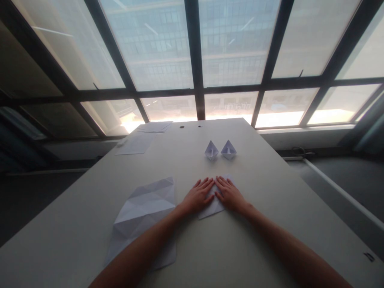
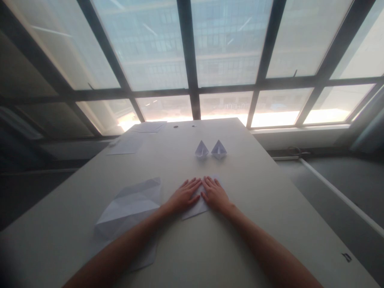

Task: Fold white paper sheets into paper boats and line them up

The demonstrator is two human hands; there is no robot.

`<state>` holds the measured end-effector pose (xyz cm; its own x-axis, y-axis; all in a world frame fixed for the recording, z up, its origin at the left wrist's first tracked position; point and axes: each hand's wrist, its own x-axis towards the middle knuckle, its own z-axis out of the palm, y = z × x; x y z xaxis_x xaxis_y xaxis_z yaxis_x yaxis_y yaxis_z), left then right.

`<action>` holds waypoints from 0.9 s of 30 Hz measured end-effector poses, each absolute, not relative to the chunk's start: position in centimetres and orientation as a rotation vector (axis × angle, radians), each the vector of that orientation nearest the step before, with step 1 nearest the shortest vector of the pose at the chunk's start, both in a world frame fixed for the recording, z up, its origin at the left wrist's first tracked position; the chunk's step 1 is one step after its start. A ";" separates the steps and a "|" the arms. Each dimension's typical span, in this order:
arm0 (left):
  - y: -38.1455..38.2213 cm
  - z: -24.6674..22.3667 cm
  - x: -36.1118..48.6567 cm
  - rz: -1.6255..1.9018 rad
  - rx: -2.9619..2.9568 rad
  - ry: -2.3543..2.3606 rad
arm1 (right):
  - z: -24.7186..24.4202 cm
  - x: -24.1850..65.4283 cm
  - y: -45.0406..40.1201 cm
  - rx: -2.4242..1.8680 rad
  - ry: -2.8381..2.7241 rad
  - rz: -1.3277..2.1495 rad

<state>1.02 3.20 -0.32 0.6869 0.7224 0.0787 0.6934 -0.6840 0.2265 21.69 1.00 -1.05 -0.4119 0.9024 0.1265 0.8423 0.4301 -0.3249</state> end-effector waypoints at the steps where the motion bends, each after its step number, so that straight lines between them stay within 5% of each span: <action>1: 3.2 -0.4 1.0 0.241 2.721 1.151 | -1.1 21.7 1.0 -1.508 -2.403 0.303; 27: 3.3 -0.4 0.9 0.247 2.736 1.136 | -1.3 21.7 1.2 -1.495 -2.368 0.334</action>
<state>0.90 3.30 -0.42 0.6965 0.7122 0.0876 0.6844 -0.6960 0.2173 21.72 1.16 -1.34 -0.4013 0.9047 0.1429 0.8300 0.4252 -0.3609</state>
